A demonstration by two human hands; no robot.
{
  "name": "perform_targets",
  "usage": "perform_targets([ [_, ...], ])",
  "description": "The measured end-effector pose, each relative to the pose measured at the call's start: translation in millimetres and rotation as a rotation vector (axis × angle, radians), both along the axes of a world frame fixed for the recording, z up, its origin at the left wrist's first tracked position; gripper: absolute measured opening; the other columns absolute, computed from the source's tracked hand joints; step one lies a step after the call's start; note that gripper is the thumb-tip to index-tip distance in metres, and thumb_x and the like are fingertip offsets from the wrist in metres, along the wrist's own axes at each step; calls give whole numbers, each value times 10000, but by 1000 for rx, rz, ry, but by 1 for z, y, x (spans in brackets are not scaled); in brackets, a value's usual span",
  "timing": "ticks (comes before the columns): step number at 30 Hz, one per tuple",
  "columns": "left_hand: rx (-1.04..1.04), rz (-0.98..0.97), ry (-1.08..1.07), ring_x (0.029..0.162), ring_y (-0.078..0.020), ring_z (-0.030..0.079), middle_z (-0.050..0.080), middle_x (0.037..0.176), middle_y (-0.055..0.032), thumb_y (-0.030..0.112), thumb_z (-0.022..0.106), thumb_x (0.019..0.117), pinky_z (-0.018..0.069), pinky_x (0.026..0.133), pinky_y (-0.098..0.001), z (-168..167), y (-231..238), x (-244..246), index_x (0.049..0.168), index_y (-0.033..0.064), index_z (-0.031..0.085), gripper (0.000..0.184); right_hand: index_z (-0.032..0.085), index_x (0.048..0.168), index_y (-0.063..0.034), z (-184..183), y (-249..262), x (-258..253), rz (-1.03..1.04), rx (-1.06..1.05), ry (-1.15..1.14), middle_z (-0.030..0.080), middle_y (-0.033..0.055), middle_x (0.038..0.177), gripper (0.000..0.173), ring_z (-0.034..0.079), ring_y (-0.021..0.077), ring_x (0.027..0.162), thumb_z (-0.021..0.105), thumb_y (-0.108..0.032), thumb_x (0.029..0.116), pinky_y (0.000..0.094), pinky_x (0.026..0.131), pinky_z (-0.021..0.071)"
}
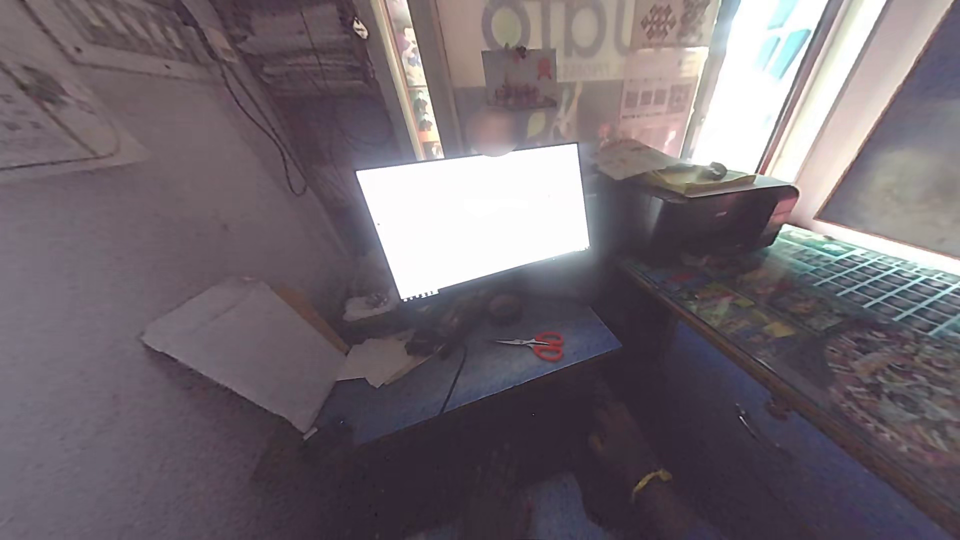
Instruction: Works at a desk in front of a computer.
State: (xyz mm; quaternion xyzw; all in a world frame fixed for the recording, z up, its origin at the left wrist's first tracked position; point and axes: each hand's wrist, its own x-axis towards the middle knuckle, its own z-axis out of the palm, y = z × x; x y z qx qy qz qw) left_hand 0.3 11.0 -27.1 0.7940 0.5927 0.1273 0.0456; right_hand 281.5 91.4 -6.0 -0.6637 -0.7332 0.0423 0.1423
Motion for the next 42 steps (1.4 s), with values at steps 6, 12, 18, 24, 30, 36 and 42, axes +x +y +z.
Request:
perform_targets([
  [6, 22, -3, 15, 1535, -330, 304, 367, 1640, -126, 501, 382, 1063, 200, 1257, -541, -3, 2, -1, 1538, 57, 450, 653, 695, 1269, -102, -6, 2, 1, 15, 67, -18, 586, 144, 1444, 495, 528, 332, 1369, 595, -442, 924, 463, 1124, 453],
  [12, 19, -11, 8, 1537, -332, 297, 364, 1642, -126, 506, 384, 1061, 189, 1259, -546, -6, 2, -2, 1541, 66, 448, 654, 676, 1305, -86, -5, 1, 0, 15, 69, -27, 590, 148, 1443, 518, 541, 337, 1356, 602, -428, 923, 468, 1116, 458],
  [18, 77, -17, -13, 1536, -344, 298, 373, 1640, -105, 535, 425, 1040, 195, 1244, -594, -14, 3, -4, 1546, 93, 449, 673, 550, 1462, -82, 0, -1, -4, -11, -10, 42, 513, 154, 1530, 634, 452, 319, 1447, 617, -426, 934, 480, 1201, 366],
  [24, 73, -22, -7, 1532, -358, 300, 372, 1636, -135, 521, 411, 1050, 211, 1237, -603, -4, 3, 0, 1557, 171, 449, 618, 572, 1449, -108, -10, 4, 0, -41, 69, 46, 525, 140, 1521, 605, 488, 304, 1421, 622, -413, 928, 456, 1172, 414],
  [30, 71, -25, 2, 1532, -351, 302, 357, 1642, -142, 535, 405, 1048, 225, 1235, -595, -9, 5, -1, 1549, 152, 458, 633, 516, 1502, -110, -12, 5, 1, -35, 35, 53, 479, 132, 1567, 626, 426, 293, 1473, 577, -423, 963, 453, 1215, 357],
  [36, 40, -21, 25, 1544, -331, 281, 342, 1652, -126, 531, 366, 1059, 197, 1248, -584, -6, 3, -1, 1560, 133, 435, 644, 521, 1500, -112, -11, 6, 0, -17, 31, 28, 468, 154, 1570, 603, 428, 316, 1468, 546, -417, 981, 461, 1203, 371],
  [42, 37, -13, 36, 1543, -328, 285, 341, 1654, -121, 533, 360, 1061, 196, 1250, -575, -5, 2, -1, 1557, 124, 438, 647, 550, 1479, -119, -16, 7, 1, -12, 58, 12, 474, 156, 1564, 577, 447, 313, 1455, 552, -405, 978, 455, 1187, 394],
])
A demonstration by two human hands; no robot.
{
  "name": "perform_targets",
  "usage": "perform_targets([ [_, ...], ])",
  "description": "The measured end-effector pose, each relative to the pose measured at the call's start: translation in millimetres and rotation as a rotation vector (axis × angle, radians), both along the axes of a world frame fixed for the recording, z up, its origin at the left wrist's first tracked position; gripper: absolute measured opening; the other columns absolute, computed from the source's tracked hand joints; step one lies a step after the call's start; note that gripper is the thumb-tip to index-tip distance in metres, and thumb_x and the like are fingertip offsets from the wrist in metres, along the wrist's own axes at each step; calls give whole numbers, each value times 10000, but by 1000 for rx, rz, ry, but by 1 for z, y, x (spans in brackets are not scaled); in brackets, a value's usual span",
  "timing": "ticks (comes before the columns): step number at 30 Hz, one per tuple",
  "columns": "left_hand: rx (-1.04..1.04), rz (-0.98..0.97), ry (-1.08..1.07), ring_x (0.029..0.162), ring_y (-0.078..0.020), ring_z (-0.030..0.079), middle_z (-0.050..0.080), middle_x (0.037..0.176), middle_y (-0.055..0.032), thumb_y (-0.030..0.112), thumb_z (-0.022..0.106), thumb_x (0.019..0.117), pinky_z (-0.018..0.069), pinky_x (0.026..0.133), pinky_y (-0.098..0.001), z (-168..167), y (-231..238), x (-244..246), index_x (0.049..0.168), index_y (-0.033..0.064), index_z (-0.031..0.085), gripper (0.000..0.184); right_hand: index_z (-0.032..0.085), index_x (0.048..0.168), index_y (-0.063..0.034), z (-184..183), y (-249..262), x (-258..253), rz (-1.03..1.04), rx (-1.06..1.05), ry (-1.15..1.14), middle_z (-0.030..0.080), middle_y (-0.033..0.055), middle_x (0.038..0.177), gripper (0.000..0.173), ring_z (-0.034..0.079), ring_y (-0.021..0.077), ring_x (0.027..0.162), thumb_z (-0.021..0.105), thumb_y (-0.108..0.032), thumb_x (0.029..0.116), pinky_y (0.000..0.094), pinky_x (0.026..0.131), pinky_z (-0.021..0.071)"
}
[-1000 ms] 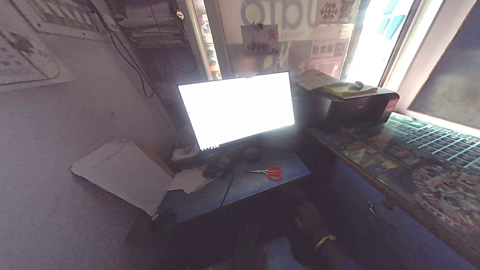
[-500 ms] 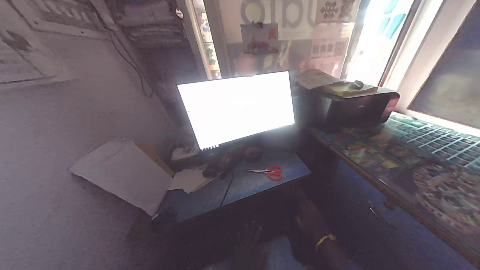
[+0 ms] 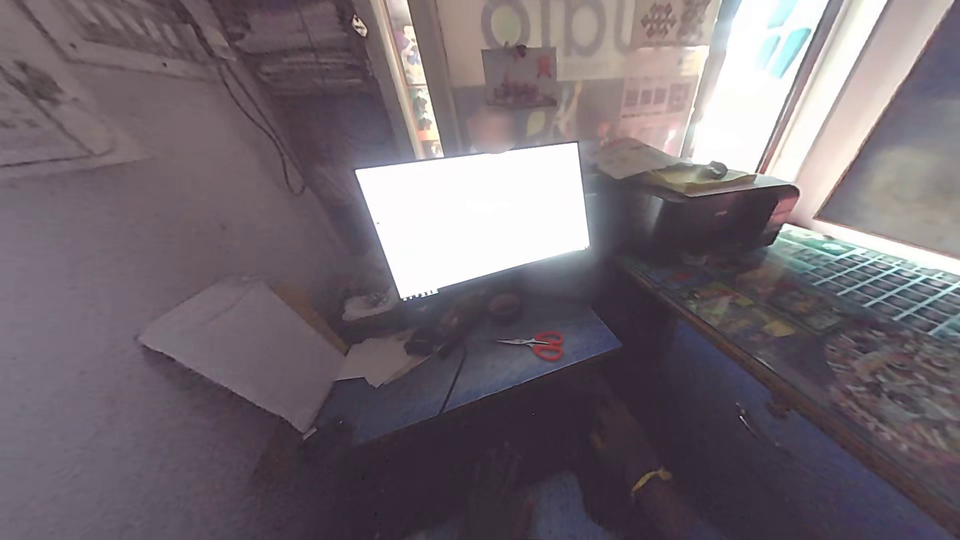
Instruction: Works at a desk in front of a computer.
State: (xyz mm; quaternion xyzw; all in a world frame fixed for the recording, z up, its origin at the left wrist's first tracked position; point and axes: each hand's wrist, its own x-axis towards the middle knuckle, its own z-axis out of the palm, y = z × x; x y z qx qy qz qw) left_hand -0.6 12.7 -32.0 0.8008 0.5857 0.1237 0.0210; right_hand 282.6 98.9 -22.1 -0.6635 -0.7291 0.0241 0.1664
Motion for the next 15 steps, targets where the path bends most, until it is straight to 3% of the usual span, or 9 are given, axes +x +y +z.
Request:
perform_targets([
  [15, -55, 18, -12, 1548, -324, 274, 338, 1656, -115, 529, 377, 1059, 178, 1259, -555, 4, 0, 1, 1561, 90, 421, 669, 586, 1447, -116, 2, -2, 0, 17, 58, 29, 486, 159, 1554, 532, 467, 312, 1441, 569, -359, 973, 445, 1173, 414],
])
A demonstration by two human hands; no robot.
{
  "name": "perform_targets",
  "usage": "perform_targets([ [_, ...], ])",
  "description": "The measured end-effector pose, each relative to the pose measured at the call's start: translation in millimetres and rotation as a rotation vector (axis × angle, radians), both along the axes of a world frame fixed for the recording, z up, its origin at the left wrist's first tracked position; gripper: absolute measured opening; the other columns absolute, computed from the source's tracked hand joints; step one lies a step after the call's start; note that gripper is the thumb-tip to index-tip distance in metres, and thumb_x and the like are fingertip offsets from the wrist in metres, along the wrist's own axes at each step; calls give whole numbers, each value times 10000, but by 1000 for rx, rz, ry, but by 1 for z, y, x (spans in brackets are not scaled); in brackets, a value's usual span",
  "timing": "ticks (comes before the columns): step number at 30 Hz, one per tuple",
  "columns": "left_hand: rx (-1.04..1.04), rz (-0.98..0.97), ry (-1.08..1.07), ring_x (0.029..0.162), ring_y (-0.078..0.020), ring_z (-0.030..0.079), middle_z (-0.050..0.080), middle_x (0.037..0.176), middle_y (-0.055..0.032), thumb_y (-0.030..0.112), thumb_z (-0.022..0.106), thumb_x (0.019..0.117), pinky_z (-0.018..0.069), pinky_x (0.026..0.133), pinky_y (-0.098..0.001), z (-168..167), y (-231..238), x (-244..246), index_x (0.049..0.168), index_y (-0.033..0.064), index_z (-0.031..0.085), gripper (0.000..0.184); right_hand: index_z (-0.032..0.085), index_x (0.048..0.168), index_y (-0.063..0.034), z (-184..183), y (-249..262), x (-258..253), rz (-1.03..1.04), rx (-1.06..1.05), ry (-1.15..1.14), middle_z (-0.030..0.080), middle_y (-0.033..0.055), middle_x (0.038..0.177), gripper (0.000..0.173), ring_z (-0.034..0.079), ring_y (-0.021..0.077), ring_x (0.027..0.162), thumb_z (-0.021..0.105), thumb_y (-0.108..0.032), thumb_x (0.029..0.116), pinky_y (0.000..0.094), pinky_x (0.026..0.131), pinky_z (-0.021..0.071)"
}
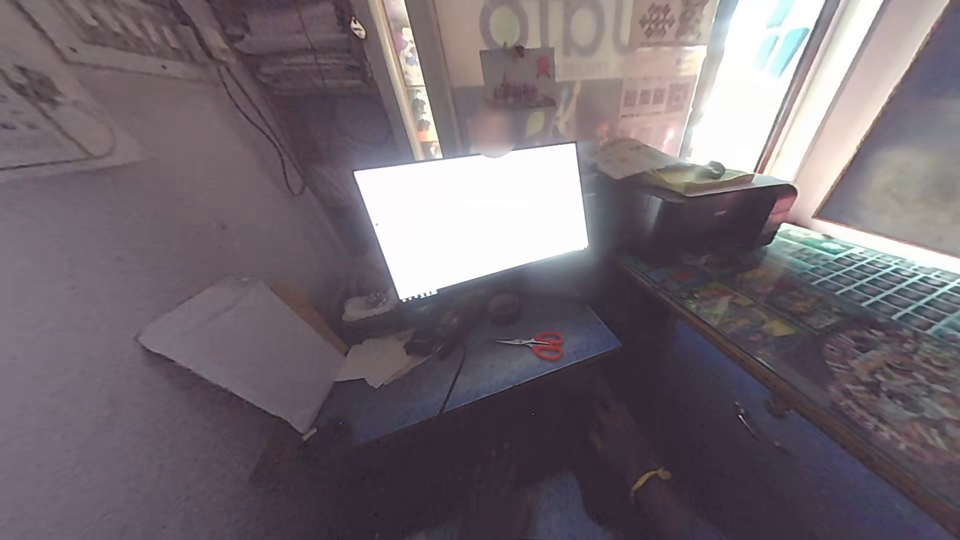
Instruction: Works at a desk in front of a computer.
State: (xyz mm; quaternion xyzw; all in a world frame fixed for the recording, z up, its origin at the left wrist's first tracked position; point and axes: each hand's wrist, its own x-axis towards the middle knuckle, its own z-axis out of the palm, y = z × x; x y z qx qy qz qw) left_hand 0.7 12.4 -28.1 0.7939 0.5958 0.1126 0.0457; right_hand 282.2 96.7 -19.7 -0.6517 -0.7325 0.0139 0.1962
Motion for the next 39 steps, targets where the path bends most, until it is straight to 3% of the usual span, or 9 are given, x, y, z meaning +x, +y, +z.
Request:
perform_targets([
  [9, 59, -13, -11, 1523, -339, 328, 397, 1623, -132, 516, 386, 1061, 212, 1247, -560, -2, -3, 0, 1522, 69, 478, 649, 568, 1463, -118, 0, -1, 0, -4, -29, 6, 460, 162, 1574, 527, 451, 301, 1456, 528, -368, 1001, 434, 1187, 400],
  [15, 86, -16, 10, 1532, -319, 314, 369, 1640, -119, 520, 369, 1062, 219, 1247, -555, -8, -2, -2, 1547, 65, 438, 668, 554, 1478, -121, 4, -1, -2, -4, -52, 9, 452, 160, 1581, 523, 446, 294, 1461, 508, -363, 1017, 426, 1191, 397],
  [26, 113, -24, -1, 1531, -303, 322, 374, 1639, -108, 523, 373, 1062, 231, 1250, -533, -14, 0, -3, 1534, 56, 456, 669, 645, 1369, -78, 7, -3, -2, -5, 30, 3, 519, 164, 1527, 496, 490, 324, 1422, 590, -364, 967, 462, 1164, 423],
  [39, 123, -26, -2, 1539, -364, 282, 359, 1645, -125, 534, 404, 1046, 186, 1233, -627, -10, 0, -3, 1551, 128, 450, 650, 608, 1413, -86, 8, 0, -2, -16, 1, 8, 536, 152, 1512, 552, 514, 332, 1396, 619, -375, 943, 473, 1153, 431],
])
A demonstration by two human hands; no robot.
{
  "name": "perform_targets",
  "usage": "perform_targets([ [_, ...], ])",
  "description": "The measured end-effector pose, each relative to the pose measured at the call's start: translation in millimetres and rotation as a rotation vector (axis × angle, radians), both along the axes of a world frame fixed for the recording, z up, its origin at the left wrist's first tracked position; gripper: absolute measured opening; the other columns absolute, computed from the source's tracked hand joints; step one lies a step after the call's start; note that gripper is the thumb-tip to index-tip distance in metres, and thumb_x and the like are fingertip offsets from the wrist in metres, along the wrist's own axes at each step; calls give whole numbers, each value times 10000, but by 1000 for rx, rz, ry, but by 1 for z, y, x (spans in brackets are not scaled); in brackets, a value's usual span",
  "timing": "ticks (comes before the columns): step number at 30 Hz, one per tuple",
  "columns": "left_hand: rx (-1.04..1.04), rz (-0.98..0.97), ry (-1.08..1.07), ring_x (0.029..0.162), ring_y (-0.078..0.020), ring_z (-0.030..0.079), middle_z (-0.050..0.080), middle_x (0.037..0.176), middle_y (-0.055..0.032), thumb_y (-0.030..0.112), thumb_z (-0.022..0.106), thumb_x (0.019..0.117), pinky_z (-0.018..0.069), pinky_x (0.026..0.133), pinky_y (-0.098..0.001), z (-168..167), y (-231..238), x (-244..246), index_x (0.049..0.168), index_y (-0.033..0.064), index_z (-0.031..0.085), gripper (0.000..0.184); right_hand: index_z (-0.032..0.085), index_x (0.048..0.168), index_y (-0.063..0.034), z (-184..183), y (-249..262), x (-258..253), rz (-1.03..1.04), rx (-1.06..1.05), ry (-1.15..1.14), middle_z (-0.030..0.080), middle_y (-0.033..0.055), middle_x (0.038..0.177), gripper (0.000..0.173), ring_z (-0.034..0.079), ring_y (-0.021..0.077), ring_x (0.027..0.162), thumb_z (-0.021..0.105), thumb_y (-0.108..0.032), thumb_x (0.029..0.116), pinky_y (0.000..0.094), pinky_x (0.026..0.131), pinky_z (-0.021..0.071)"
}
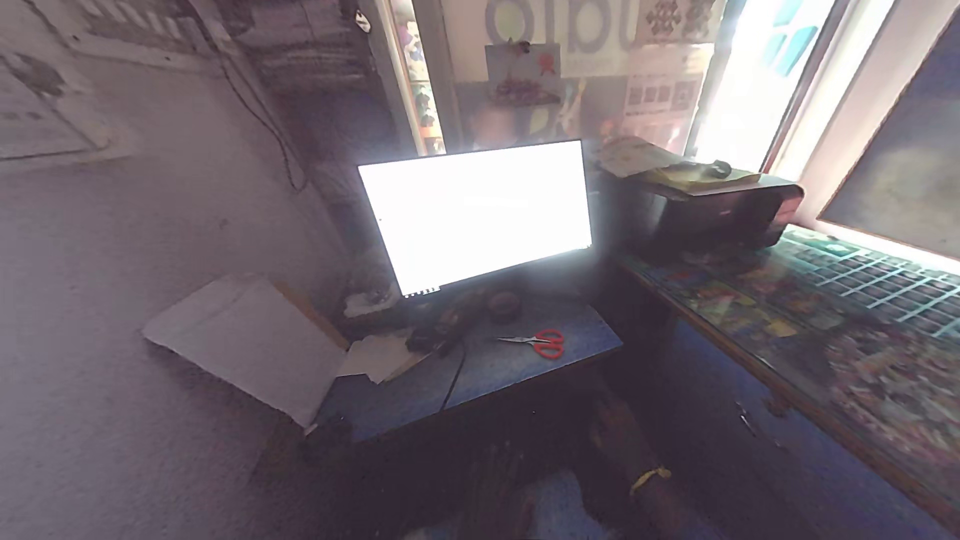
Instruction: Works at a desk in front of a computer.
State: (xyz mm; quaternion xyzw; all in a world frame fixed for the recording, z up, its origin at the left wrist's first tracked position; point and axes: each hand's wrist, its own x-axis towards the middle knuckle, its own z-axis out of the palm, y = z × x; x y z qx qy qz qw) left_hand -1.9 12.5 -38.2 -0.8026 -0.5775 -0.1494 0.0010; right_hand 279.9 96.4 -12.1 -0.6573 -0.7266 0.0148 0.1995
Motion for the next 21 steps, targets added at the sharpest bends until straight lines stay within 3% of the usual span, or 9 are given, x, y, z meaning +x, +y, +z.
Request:
perform_targets([
  [11, 112, -35, -104, 1510, -380, 339, 406, 1611, -159, 509, 479, 1029, 244, 1217, -624, -6, -1, -3, 1504, 135, 521, 606, 495, 1516, -88, -1, -2, 0, 6, -71, 31, 432, 150, 1599, 590, 403, 291, 1491, 531, -379, 1004, 437, 1224, 351],
  [21, 81, -34, -117, 1504, -379, 351, 418, 1602, -167, 489, 477, 1032, 244, 1218, -610, -1, -1, -2, 1490, 104, 529, 600, 574, 1451, -87, -10, 2, 1, 34, 32, -38, 491, 152, 1554, 515, 455, 290, 1455, 509, -347, 1011, 422, 1190, 400],
])
